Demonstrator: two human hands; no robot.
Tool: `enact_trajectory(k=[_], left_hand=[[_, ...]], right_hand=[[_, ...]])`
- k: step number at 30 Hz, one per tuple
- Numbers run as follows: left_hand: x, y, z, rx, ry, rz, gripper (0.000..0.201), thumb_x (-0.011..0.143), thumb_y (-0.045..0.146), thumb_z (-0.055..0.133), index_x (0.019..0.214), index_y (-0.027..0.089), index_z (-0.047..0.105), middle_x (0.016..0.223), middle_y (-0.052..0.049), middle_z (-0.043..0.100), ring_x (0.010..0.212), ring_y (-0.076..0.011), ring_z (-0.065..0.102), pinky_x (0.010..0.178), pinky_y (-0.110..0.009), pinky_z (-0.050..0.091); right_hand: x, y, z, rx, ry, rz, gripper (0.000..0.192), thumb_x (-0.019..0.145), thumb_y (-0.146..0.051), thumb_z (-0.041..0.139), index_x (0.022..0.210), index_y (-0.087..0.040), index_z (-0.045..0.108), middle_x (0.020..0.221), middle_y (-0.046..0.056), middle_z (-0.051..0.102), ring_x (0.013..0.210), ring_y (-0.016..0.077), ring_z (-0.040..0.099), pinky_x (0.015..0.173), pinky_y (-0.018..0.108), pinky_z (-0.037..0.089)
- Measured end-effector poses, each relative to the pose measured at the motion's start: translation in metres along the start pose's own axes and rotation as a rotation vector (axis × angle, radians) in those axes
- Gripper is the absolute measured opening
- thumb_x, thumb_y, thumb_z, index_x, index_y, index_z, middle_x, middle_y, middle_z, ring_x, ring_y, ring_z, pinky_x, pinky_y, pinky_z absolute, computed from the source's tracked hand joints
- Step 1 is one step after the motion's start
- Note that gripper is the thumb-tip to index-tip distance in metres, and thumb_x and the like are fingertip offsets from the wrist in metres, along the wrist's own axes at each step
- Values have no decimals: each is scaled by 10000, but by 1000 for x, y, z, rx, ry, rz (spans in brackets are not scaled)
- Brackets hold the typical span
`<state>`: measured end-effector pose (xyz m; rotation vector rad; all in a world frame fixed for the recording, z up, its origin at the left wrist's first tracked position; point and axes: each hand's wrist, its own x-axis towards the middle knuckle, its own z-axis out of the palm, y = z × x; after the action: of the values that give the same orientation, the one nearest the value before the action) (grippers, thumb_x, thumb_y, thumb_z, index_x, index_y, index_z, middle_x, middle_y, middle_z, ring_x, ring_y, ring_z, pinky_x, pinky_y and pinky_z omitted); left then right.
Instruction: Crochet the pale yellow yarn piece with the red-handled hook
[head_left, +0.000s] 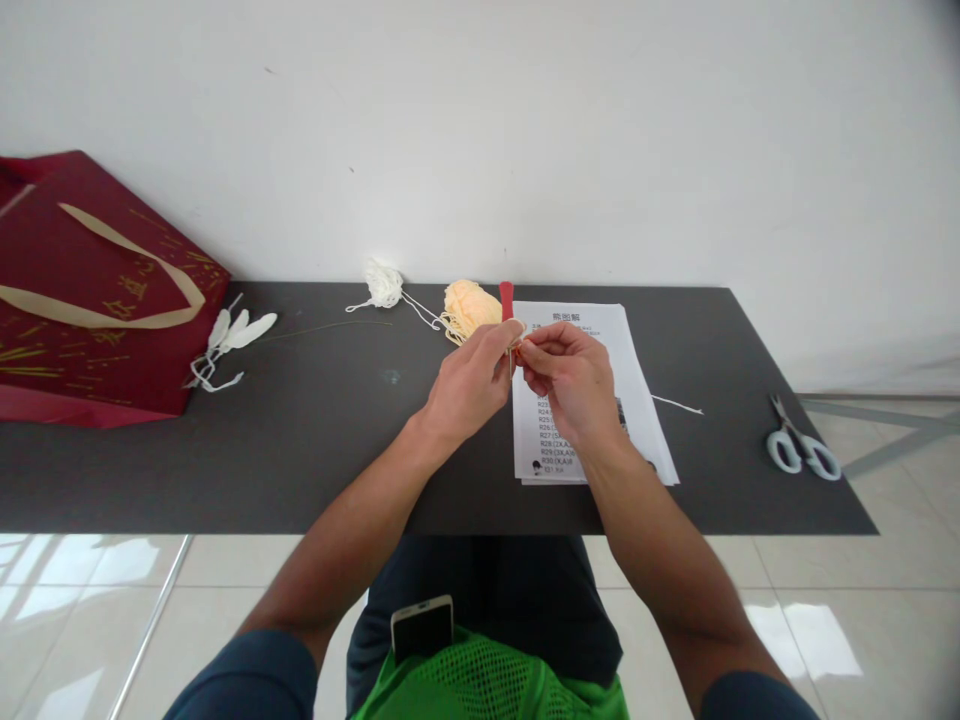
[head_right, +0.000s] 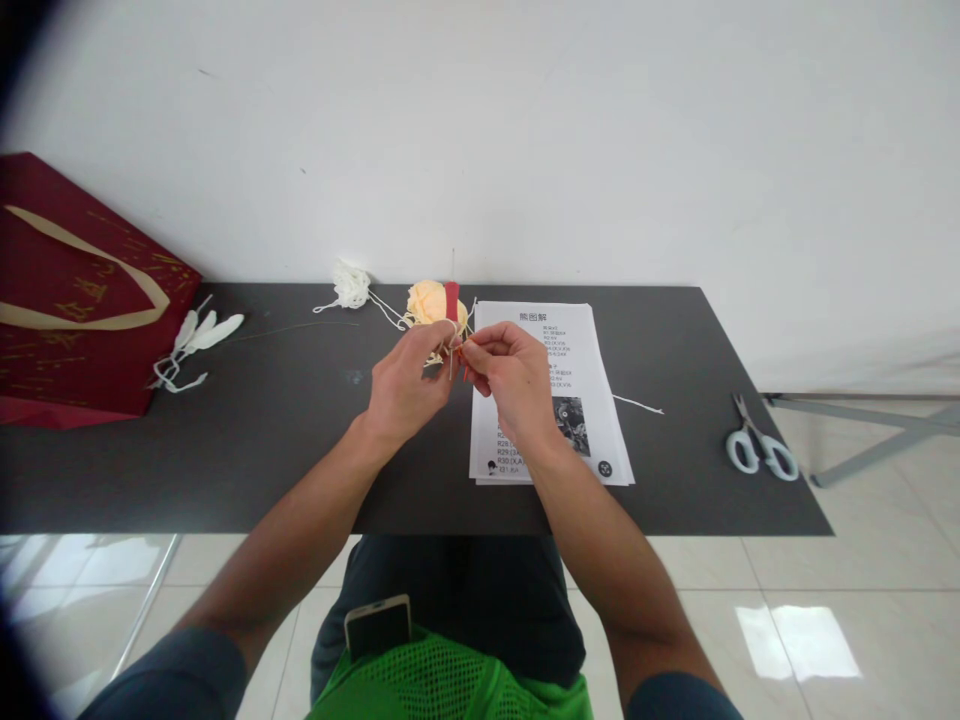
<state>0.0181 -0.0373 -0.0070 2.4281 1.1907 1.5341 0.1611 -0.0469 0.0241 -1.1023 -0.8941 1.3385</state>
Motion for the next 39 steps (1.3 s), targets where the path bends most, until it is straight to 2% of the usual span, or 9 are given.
enact_trajectory(k=[7, 11, 14, 19, 23, 28, 33, 39], left_hand=[[2, 4, -1, -30, -12, 2, 289, 920, 101, 614, 1181, 223, 583, 1004, -23, 729, 915, -107, 705, 831, -212, 547], [1, 5, 0, -50, 38, -126, 269, 882, 128, 644, 1126, 226, 591, 976, -15, 715, 880, -118, 707, 834, -239, 577], [-1, 4, 2, -166, 42, -216, 301, 888, 155, 628, 1172, 234, 571, 1029, -19, 705, 901, -120, 715, 860, -268, 603], [-2, 4, 8, -343, 73, -303, 281, 909, 176, 610, 1176, 237, 549, 1074, -36, 694, 951, -126, 726, 886, -285, 622], [-1, 4, 9, -448, 106, -320, 299, 900, 169, 629, 1179, 237, 546, 1055, -31, 695, 965, -129, 730, 902, -287, 623], [-1, 3, 8, -435, 64, -341, 296, 910, 179, 629, 1187, 229, 541, 1087, -46, 702, 976, -132, 734, 905, -286, 622], [-1, 0, 8, -487, 115, -311, 283, 889, 145, 641, 1153, 229, 588, 1024, -21, 714, 900, -126, 741, 856, -279, 627], [-1, -3, 8, -487, 136, -312, 260, 857, 165, 686, 1104, 228, 633, 1005, -19, 718, 883, -142, 746, 819, -275, 623]], right_hand=[[0, -1, 0, 23, 29, 45, 178, 719, -292, 806, 727, -205, 650, 569, -39, 624, 438, 56, 411, 406, 218, 204], [-1, -2, 0, 57, 2, 51, 182, 708, -286, 800, 742, -221, 634, 604, -38, 648, 468, 73, 469, 421, 223, 261], [-3, -3, 1, 56, -2, 30, 178, 718, -288, 798, 779, -231, 641, 648, -32, 680, 502, 84, 521, 437, 228, 315], [-3, -3, 1, 50, -2, -11, 159, 731, -268, 789, 773, -231, 640, 640, -35, 680, 499, 83, 530, 442, 229, 319], [-3, -2, 1, 52, -25, -31, 133, 742, -249, 775, 771, -225, 647, 635, -36, 676, 501, 81, 526, 454, 231, 314], [-4, -2, -1, 42, -43, -29, 126, 747, -252, 770, 774, -226, 649, 652, -32, 680, 523, 89, 532, 468, 242, 318], [-3, -1, -2, 61, -66, -35, 102, 757, -218, 765, 775, -216, 665, 650, -25, 682, 531, 86, 528, 477, 238, 307], [-2, 3, -1, 64, -96, -110, 106, 767, -179, 754, 784, -216, 656, 654, -39, 652, 548, 72, 503, 499, 236, 314]])
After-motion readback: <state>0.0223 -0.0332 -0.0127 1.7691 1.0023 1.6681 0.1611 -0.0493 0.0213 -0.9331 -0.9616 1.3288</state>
